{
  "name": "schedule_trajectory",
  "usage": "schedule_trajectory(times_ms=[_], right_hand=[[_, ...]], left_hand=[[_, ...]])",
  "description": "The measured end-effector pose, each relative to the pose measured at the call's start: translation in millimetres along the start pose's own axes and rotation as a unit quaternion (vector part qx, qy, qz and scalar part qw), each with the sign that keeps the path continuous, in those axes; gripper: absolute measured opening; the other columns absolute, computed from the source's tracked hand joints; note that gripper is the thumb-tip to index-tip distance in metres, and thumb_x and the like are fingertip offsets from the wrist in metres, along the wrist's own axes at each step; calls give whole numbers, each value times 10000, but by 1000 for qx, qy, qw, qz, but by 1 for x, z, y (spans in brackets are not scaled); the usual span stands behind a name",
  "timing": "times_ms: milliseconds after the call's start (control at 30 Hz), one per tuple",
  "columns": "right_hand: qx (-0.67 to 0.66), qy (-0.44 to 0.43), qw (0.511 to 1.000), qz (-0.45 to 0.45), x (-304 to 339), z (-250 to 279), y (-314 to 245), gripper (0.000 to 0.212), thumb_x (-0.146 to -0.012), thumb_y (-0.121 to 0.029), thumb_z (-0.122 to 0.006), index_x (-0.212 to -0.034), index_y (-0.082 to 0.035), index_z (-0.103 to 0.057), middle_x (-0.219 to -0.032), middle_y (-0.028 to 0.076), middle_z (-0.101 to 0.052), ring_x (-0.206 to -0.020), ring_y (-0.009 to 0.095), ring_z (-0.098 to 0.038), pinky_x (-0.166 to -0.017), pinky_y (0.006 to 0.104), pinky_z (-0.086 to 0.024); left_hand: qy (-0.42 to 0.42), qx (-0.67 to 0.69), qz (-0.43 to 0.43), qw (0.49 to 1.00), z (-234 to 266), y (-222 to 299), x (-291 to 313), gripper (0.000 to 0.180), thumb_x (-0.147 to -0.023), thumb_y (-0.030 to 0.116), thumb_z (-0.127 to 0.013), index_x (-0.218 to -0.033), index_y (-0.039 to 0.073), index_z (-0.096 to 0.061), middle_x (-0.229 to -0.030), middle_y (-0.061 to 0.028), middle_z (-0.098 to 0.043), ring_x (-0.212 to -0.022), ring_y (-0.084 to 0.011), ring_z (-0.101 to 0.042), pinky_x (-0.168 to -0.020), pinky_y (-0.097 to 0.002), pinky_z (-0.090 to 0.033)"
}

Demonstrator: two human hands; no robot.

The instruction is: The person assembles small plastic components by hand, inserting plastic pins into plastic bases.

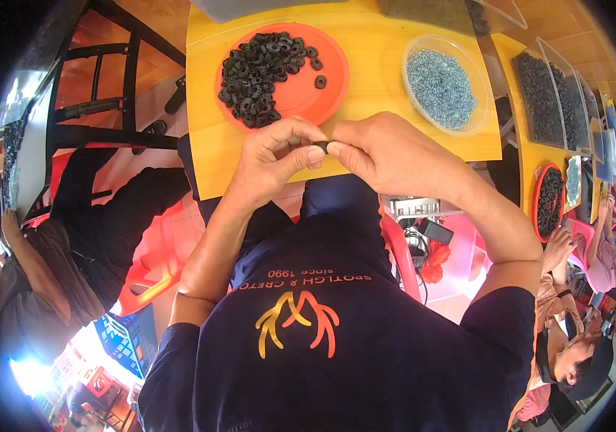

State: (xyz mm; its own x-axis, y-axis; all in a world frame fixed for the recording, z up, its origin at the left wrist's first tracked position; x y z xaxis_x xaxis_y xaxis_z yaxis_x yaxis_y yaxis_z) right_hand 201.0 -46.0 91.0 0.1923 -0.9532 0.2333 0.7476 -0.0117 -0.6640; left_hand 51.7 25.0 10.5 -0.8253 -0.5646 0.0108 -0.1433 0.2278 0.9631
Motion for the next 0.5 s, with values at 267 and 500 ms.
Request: schedule_trajectory(times_ms=[267, 500], right_hand=[[-176, -65, 973, -132, 5, -1, 10, 347, -1000, -319, -564, -878, -2, -634, -665, 79, -610, -588, 208, -589, -587, 343, -485], [-396, -111, 909, -63, 1, -11, 41, 521, -964, -427, -633, -1286, -21, -581, -1041, 31, -618, -876, 113, -619, -804, 286, -556]], left_hand=[[-33, 27, 4, 999, -3, 1, -7, 108, -892, 23, -685, -997, 0, -669, -841, 10, -627, -765, -51, -568, -682, -230, -479], [-32, -84, -113, 990, 1, 13, -18, 132, -864, 93, -731, -977, 29, -710, -1083, -54, -614, -958, -137, -610, -855, -276, -500]])
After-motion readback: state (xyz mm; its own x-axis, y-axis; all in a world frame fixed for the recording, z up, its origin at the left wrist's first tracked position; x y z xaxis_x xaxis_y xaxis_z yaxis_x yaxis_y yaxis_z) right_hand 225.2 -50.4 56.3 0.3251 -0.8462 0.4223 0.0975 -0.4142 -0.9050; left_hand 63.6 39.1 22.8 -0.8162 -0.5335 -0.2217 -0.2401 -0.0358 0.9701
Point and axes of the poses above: each hand's wrist, its own x-axis away from the middle knuckle, its own z-axis out of the back of the hand, y = z × x, the point moved 4 cm from there along -x, towards the middle knuckle
